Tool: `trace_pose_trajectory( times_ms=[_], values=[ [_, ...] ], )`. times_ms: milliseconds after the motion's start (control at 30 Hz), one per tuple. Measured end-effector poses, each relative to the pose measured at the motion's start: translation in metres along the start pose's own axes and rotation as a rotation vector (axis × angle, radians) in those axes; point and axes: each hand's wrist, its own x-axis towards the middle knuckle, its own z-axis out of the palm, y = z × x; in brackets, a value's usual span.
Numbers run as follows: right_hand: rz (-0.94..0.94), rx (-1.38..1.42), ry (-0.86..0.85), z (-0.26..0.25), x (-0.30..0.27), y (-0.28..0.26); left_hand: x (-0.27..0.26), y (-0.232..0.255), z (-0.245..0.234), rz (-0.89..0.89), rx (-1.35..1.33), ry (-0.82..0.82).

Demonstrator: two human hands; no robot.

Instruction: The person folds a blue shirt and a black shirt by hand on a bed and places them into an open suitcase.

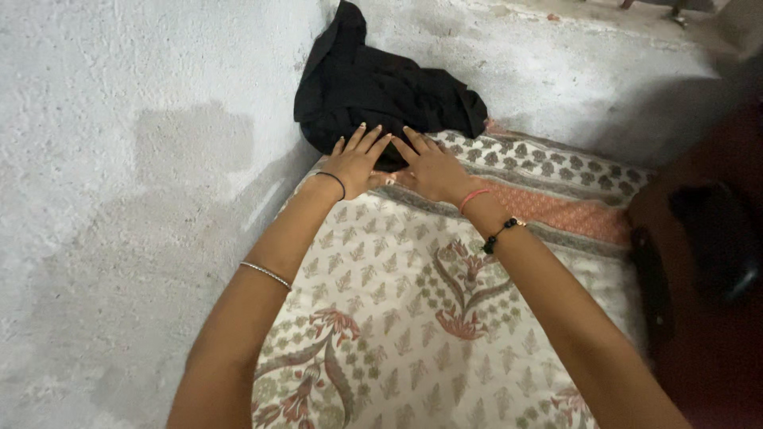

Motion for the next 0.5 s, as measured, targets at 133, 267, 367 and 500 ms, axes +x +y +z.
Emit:
trace_pose_trajectory(
  times_ms=[133,267,367,500],
  values=[
    [0.016,0.086,0.044,0.012,0.026,0.016,0.022,-0.009,0.016,-0.099,0.001,0.052],
    [0.01,0.147,0.153,0.033,0.054,0.038,0.048,-0.018,0.033,-0.18,-0.061,0.137],
    [0.064,0.153,0.182,0.048,0.078,0.052,0.061,-0.023,0.043,-0.269,-0.119,0.264],
    [0.126,0.124,0.151,0.06,0.109,0.057,0.062,-0.031,0.067,-0.372,-0.331,0.524]
  ],
)
